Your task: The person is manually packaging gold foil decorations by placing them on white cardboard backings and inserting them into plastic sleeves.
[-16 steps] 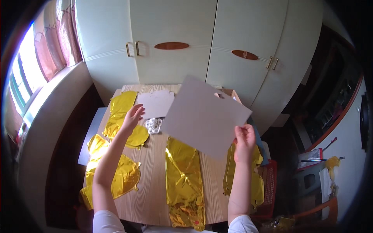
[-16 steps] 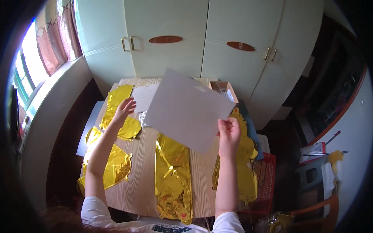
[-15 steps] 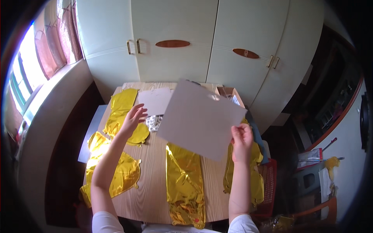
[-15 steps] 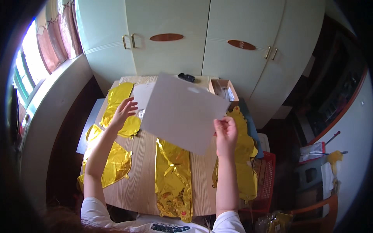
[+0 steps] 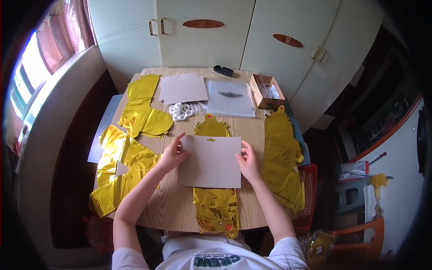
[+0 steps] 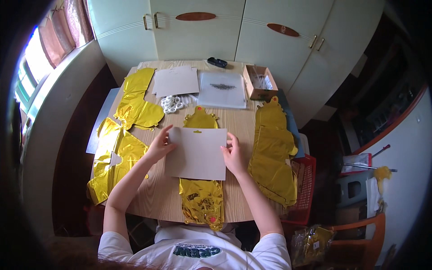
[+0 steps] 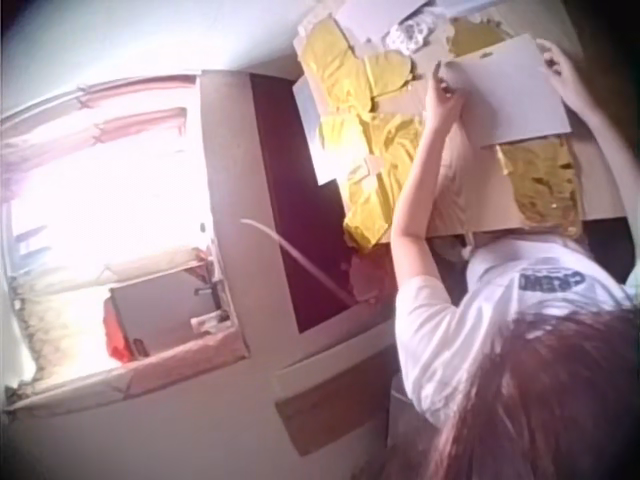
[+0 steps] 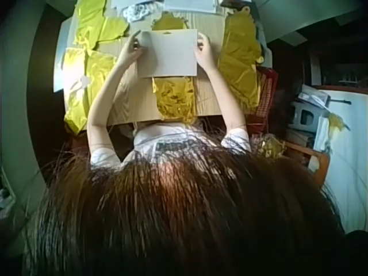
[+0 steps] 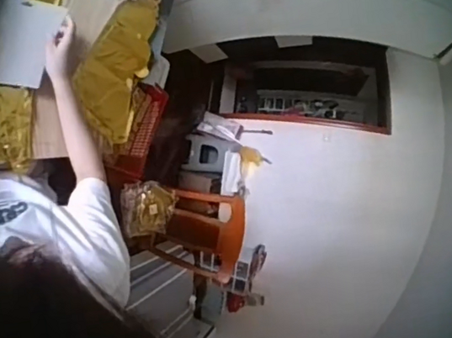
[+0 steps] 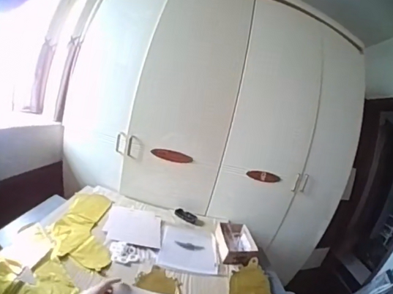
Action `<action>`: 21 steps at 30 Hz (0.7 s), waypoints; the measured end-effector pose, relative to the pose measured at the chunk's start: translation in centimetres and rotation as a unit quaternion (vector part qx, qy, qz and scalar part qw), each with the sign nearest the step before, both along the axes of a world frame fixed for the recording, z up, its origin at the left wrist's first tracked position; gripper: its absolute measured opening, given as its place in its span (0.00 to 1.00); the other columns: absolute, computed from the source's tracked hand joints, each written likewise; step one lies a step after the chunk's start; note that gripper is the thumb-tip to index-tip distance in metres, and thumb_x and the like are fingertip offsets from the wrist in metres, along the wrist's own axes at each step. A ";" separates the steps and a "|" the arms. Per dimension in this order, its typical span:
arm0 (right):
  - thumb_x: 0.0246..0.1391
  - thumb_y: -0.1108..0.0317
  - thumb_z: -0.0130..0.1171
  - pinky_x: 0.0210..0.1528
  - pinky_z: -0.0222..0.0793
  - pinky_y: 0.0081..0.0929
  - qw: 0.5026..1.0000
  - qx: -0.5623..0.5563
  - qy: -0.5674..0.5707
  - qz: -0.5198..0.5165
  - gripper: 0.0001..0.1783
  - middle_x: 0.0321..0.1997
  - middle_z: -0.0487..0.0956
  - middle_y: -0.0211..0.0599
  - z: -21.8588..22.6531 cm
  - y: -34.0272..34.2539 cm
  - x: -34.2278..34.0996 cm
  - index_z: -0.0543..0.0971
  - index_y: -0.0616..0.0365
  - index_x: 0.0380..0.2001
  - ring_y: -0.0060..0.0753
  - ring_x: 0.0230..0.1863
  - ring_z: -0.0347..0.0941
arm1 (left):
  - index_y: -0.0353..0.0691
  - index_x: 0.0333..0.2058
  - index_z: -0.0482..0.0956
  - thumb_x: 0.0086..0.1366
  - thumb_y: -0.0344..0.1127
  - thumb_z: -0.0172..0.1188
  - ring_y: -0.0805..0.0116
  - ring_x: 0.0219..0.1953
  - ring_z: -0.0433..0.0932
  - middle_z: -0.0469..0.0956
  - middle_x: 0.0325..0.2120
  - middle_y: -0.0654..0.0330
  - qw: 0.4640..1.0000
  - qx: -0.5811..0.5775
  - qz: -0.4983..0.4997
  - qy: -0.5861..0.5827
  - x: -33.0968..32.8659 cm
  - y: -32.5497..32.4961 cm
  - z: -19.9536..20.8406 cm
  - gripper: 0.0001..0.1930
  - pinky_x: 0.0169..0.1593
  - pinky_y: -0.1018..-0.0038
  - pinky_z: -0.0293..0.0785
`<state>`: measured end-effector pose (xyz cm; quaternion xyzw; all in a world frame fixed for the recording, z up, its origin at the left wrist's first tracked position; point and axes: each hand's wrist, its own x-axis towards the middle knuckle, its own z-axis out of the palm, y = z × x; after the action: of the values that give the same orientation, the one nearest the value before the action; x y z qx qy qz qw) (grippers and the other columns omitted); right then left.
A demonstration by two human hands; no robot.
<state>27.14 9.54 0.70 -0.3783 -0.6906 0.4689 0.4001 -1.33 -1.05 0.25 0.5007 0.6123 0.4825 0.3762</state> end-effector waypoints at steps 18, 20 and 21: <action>0.56 0.51 0.60 0.68 0.54 0.49 0.935 0.274 -0.220 0.052 0.29 0.70 0.60 0.50 -3.4 -0.2 0.5 0.73 0.52 0.57 0.55 0.69 0.57 | 0.54 0.58 0.72 0.61 0.42 0.61 0.49 0.69 0.55 0.62 0.65 0.54 0.862 0.144 -0.150 0.463 4.0 -0.7 1.1 0.25 0.69 0.48 0.48; 0.56 0.47 0.59 0.69 0.51 0.50 0.917 0.291 -0.259 0.088 0.31 0.70 0.59 0.49 -3.0 -0.5 0.4 0.72 0.50 0.60 0.53 0.71 0.53 | 0.56 0.59 0.72 0.63 0.46 0.59 0.50 0.68 0.57 0.63 0.64 0.57 0.845 0.141 -0.187 0.481 4.1 -0.8 0.3 0.25 0.69 0.46 0.48; 0.57 0.46 0.58 0.70 0.50 0.51 0.907 0.300 -0.277 0.106 0.32 0.71 0.59 0.49 -2.6 -0.6 0.3 0.71 0.49 0.61 0.53 0.72 0.51 | 0.57 0.59 0.72 0.63 0.47 0.58 0.50 0.68 0.58 0.64 0.64 0.58 0.836 0.139 -0.205 0.489 4.2 -0.9 0.1 0.24 0.68 0.45 0.47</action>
<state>27.47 8.91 -1.88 -0.2798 -0.9178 0.1557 0.2347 2.83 -1.92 0.35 0.8326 0.5263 0.1669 0.0441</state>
